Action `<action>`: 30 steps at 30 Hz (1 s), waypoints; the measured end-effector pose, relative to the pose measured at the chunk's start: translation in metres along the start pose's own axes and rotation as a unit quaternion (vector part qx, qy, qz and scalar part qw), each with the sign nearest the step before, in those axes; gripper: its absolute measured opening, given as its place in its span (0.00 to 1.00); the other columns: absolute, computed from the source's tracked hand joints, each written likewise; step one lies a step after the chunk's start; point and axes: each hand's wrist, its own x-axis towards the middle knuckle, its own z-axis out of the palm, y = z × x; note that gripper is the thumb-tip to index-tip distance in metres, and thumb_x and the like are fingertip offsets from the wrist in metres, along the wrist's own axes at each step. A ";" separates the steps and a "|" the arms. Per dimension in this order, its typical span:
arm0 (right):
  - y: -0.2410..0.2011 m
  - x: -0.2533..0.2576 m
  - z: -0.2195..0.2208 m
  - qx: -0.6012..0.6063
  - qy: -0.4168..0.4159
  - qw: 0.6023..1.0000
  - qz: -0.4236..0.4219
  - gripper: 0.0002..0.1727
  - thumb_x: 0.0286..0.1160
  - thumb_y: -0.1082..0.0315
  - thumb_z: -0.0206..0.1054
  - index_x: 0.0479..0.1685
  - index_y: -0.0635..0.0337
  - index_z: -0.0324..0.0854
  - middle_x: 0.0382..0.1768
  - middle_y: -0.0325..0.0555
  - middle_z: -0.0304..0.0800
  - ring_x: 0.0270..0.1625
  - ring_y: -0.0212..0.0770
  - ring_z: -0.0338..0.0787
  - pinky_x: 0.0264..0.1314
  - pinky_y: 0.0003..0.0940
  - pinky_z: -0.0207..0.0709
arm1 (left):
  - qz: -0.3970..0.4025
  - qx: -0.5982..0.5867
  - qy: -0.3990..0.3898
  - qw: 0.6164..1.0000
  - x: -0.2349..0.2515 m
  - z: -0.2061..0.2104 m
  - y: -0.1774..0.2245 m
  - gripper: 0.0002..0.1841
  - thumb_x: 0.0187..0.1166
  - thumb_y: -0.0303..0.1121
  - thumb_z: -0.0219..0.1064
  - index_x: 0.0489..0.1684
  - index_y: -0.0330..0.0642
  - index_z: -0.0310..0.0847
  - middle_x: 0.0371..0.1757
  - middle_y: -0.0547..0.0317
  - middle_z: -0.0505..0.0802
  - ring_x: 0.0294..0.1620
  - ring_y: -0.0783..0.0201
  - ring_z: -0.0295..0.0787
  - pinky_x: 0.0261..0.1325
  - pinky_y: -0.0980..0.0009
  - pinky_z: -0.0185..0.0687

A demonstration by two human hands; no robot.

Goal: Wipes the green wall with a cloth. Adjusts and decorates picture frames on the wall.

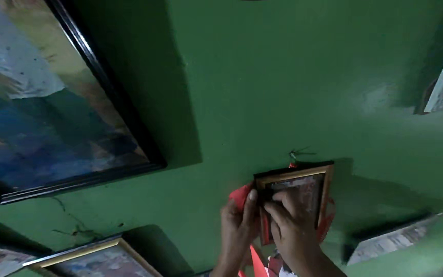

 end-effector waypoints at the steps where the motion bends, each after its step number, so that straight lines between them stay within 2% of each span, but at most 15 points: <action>1: 0.001 -0.007 0.001 -0.002 -0.005 1.000 -0.001 0.11 0.59 0.78 0.67 0.33 0.57 0.94 0.39 0.52 0.90 0.39 0.45 0.92 0.38 0.31 0.88 | 0.002 0.014 0.008 1.000 0.001 0.001 0.000 0.08 0.84 0.30 0.62 0.42 0.37 0.86 0.27 0.73 0.90 0.25 0.82 0.85 0.31 0.82 0.84; 3: 0.005 -0.028 0.004 -0.008 -0.030 0.999 0.007 0.09 0.55 0.78 0.69 0.31 0.59 0.93 0.41 0.55 0.92 0.42 0.47 0.94 0.41 0.32 0.89 | 0.004 0.046 0.024 0.999 0.003 0.003 0.001 0.06 0.79 0.27 0.67 0.44 0.35 0.87 0.30 0.69 0.92 0.26 0.81 0.86 0.31 0.82 0.85; 5: 0.009 -0.057 0.009 0.000 -0.071 0.997 0.030 0.11 0.59 0.75 0.72 0.40 0.58 0.96 0.44 0.57 0.93 0.44 0.49 0.94 0.44 0.35 0.90 | -0.003 0.063 0.037 0.997 0.004 0.004 0.003 0.04 0.77 0.27 0.70 0.44 0.37 0.87 0.30 0.70 0.92 0.26 0.81 0.86 0.31 0.82 0.85; 8: 0.019 -0.094 0.017 0.007 -0.107 0.993 0.041 0.13 0.62 0.75 0.72 0.45 0.55 0.96 0.43 0.55 0.92 0.42 0.49 0.94 0.41 0.36 0.90 | -0.003 0.084 0.040 0.996 0.005 0.003 0.002 0.05 0.77 0.28 0.71 0.44 0.39 0.87 0.30 0.71 0.92 0.25 0.82 0.85 0.30 0.83 0.84; 10: 0.023 -0.106 0.019 0.012 -0.104 0.994 0.034 0.13 0.60 0.76 0.71 0.43 0.55 0.95 0.41 0.53 0.91 0.42 0.48 0.93 0.40 0.35 0.90 | -0.005 0.091 0.037 0.995 0.005 0.002 0.001 0.05 0.77 0.29 0.71 0.44 0.39 0.87 0.29 0.70 0.91 0.23 0.81 0.84 0.28 0.82 0.83; 13: 0.027 -0.108 0.015 -0.007 -0.113 0.993 0.036 0.08 0.63 0.73 0.71 0.36 0.57 0.95 0.40 0.53 0.91 0.42 0.49 0.93 0.40 0.35 0.89 | -0.009 0.118 0.046 0.992 0.003 0.003 0.000 0.04 0.77 0.29 0.71 0.43 0.40 0.87 0.28 0.70 0.91 0.23 0.81 0.84 0.28 0.82 0.83; 15: 0.034 -0.112 0.007 -0.017 -0.118 0.991 0.061 0.07 0.65 0.71 0.71 0.37 0.56 0.95 0.41 0.52 0.91 0.44 0.47 0.94 0.44 0.35 0.90 | -0.007 0.140 0.048 0.989 0.003 0.004 0.001 0.04 0.78 0.29 0.70 0.43 0.39 0.87 0.28 0.69 0.91 0.24 0.81 0.84 0.29 0.81 0.83; 18: 0.052 -0.117 -0.012 -0.030 -0.089 0.990 0.106 0.08 0.68 0.70 0.71 0.40 0.55 0.96 0.45 0.57 0.92 0.46 0.49 0.94 0.47 0.39 0.90 | 0.004 0.166 0.042 0.985 0.002 0.005 0.003 0.05 0.78 0.29 0.70 0.44 0.38 0.86 0.29 0.67 0.90 0.26 0.81 0.84 0.30 0.82 0.82; 23: 0.090 -0.114 -0.036 -0.099 -0.028 0.987 0.124 0.10 0.68 0.72 0.67 0.38 0.59 0.96 0.44 0.56 0.91 0.46 0.49 0.93 0.50 0.36 0.89 | -0.005 0.169 0.043 0.985 0.002 0.008 0.003 0.05 0.79 0.30 0.69 0.44 0.38 0.86 0.27 0.66 0.90 0.23 0.79 0.84 0.28 0.80 0.82; 26: 0.087 -0.121 -0.032 -0.082 0.010 0.983 0.162 0.11 0.69 0.70 0.67 0.41 0.58 0.96 0.44 0.56 0.90 0.46 0.43 0.91 0.51 0.29 0.87 | 0.001 0.160 0.043 0.986 0.002 0.008 0.001 0.06 0.79 0.29 0.69 0.45 0.38 0.85 0.28 0.66 0.90 0.23 0.79 0.84 0.27 0.80 0.83; 28: 0.078 -0.129 -0.024 -0.041 0.036 0.978 0.202 0.11 0.70 0.69 0.68 0.44 0.62 0.94 0.45 0.56 0.90 0.47 0.39 0.91 0.51 0.25 0.86 | 0.005 0.157 0.042 0.987 0.002 0.008 -0.001 0.06 0.79 0.29 0.68 0.47 0.38 0.85 0.29 0.67 0.91 0.23 0.79 0.85 0.28 0.80 0.83; 30: 0.064 -0.135 -0.012 0.000 0.043 0.972 0.231 0.11 0.70 0.70 0.70 0.45 0.67 0.92 0.45 0.59 0.90 0.46 0.41 0.92 0.50 0.26 0.87 | 0.009 0.156 0.042 0.987 0.002 0.008 -0.001 0.07 0.79 0.30 0.68 0.47 0.38 0.84 0.29 0.67 0.90 0.23 0.80 0.84 0.27 0.79 0.83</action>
